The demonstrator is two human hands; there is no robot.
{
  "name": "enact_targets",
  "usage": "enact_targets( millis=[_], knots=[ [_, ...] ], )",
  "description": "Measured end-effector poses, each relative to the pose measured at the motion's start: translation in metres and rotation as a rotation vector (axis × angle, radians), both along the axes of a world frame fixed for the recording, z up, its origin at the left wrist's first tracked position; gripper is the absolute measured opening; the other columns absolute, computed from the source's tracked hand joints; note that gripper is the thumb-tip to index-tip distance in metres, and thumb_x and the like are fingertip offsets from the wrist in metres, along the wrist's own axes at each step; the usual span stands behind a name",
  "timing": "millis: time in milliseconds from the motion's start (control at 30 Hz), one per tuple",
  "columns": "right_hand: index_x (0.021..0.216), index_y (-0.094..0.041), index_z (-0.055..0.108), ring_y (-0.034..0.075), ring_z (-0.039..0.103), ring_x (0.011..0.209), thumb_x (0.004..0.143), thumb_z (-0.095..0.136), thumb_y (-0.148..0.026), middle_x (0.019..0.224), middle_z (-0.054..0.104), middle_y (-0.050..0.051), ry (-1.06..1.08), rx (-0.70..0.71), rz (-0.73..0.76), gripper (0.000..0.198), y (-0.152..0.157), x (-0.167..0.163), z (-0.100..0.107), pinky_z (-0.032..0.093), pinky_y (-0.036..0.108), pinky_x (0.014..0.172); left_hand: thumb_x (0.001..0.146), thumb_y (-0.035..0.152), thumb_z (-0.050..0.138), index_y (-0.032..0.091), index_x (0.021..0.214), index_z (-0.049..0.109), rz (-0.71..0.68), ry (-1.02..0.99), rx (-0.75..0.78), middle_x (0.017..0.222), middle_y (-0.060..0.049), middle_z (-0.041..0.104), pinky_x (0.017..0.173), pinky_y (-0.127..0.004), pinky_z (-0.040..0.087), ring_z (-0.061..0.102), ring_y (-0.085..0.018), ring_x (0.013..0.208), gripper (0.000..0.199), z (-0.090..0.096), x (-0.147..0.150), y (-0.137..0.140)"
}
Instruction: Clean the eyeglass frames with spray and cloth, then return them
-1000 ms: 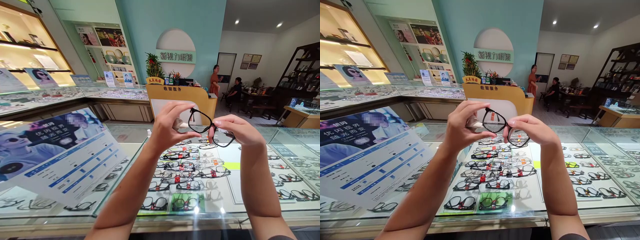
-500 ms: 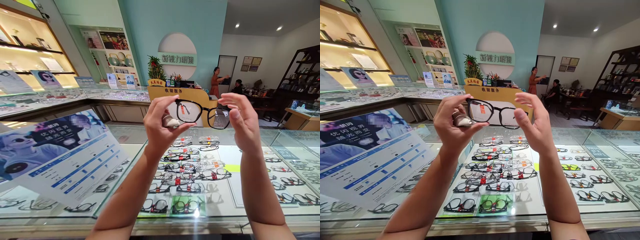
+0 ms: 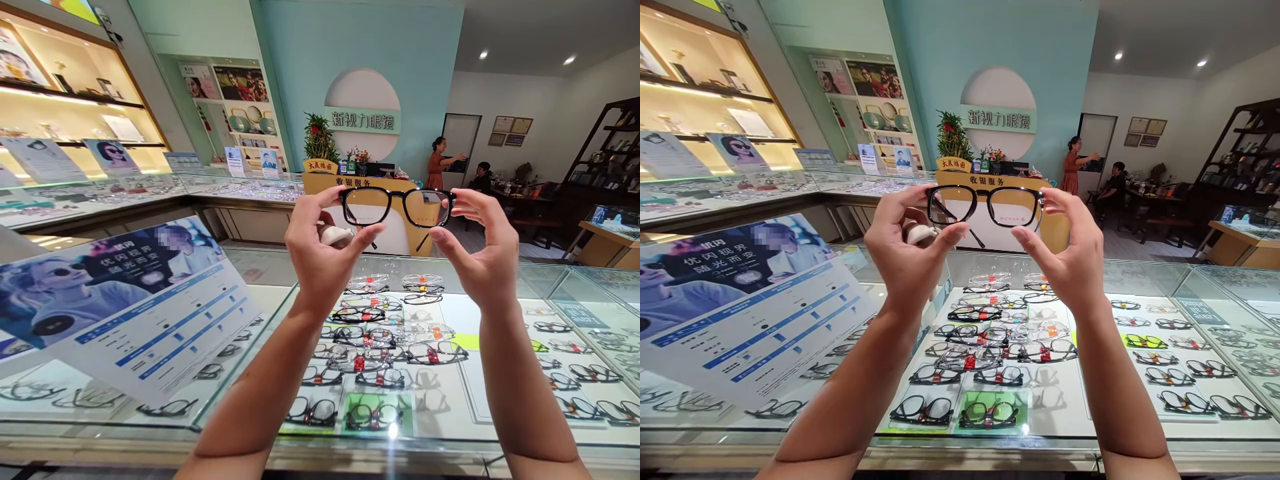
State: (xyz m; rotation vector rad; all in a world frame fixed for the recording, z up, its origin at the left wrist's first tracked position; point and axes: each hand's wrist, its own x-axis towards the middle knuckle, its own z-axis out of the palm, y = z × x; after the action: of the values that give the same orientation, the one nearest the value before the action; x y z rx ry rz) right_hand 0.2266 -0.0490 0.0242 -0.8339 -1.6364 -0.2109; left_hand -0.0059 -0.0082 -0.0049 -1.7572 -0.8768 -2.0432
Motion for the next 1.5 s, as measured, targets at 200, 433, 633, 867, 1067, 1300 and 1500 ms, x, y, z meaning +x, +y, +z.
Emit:
enact_targets(
  millis=[200, 433, 633, 867, 1067, 1300, 1500],
  knots=[
    [0.134, -0.030, 0.071, 0.030, 0.075, 0.115, 0.096, 0.072, -0.064, 0.129, 0.079, 0.009, -0.004, -0.054, 0.002, 0.051, 0.002, 0.000, 0.000, 0.061, 0.050, 0.107, 0.091, 0.068, 0.077, 0.032, 0.134, 0.073, 0.025, 0.041, -0.011, 0.108, -0.007, 0.074, 0.071, -0.038, 0.056, 0.065, -0.019, 0.084, 0.056, 0.000, -0.004, 0.002],
    [0.134, -0.026, 0.073, 0.030, 0.076, 0.115, 0.093, 0.075, -0.065, 0.126, 0.080, 0.011, 0.056, -0.107, 0.050, 0.057, 0.010, 0.001, -0.004, 0.061, 0.052, 0.107, 0.090, 0.067, 0.078, 0.030, 0.135, 0.075, -0.030, 0.005, -0.032, 0.110, -0.008, 0.073, 0.073, -0.038, 0.054, 0.063, -0.020, 0.085, 0.058, -0.001, -0.002, 0.006],
    [0.135, -0.026, 0.075, 0.031, 0.076, 0.120, 0.093, 0.073, -0.069, 0.128, 0.082, 0.012, 0.045, -0.197, 0.075, 0.060, 0.018, 0.002, -0.007, 0.058, 0.057, 0.112, 0.085, 0.073, 0.080, 0.028, 0.135, 0.072, -0.006, -0.020, -0.003, 0.115, -0.008, 0.070, 0.078, -0.039, 0.055, 0.065, -0.021, 0.091, 0.067, -0.008, -0.004, 0.014],
    [0.137, -0.024, 0.076, 0.032, 0.078, 0.118, 0.088, 0.075, -0.074, 0.132, 0.082, 0.013, 0.049, -0.266, 0.101, 0.070, 0.027, 0.004, -0.010, 0.058, 0.060, 0.112, 0.085, 0.069, 0.082, 0.031, 0.134, 0.070, 0.019, -0.017, 0.016, 0.113, -0.009, 0.068, 0.077, -0.042, 0.053, 0.059, -0.022, 0.086, 0.063, -0.008, 0.004, 0.010],
    [0.139, -0.023, 0.075, 0.033, 0.077, 0.120, 0.086, 0.076, -0.076, 0.137, 0.080, 0.014, 0.033, -0.298, 0.084, 0.075, 0.031, 0.004, -0.011, 0.058, 0.061, 0.113, 0.084, 0.066, 0.085, 0.029, 0.136, 0.069, 0.007, 0.011, 0.061, 0.115, -0.009, 0.067, 0.081, -0.041, 0.054, 0.062, -0.023, 0.095, 0.066, -0.009, 0.007, 0.011],
    [0.136, -0.023, 0.076, 0.033, 0.078, 0.118, 0.085, 0.075, -0.078, 0.130, 0.082, 0.015, 0.032, -0.306, 0.079, 0.075, 0.029, 0.004, -0.010, 0.059, 0.060, 0.112, 0.083, 0.064, 0.087, 0.030, 0.132, 0.070, 0.054, 0.004, 0.024, 0.113, -0.010, 0.069, 0.081, -0.043, 0.057, 0.063, -0.025, 0.099, 0.062, -0.007, 0.008, 0.006],
    [0.130, -0.023, 0.079, 0.032, 0.079, 0.114, 0.085, 0.076, -0.078, 0.124, 0.084, 0.013, 0.043, -0.295, 0.069, 0.071, 0.028, 0.003, -0.009, 0.061, 0.058, 0.108, 0.083, 0.064, 0.087, 0.029, 0.129, 0.071, 0.078, -0.002, 0.028, 0.111, -0.010, 0.070, 0.077, -0.041, 0.059, 0.067, -0.024, 0.097, 0.060, -0.007, 0.008, 0.008]
  ],
)
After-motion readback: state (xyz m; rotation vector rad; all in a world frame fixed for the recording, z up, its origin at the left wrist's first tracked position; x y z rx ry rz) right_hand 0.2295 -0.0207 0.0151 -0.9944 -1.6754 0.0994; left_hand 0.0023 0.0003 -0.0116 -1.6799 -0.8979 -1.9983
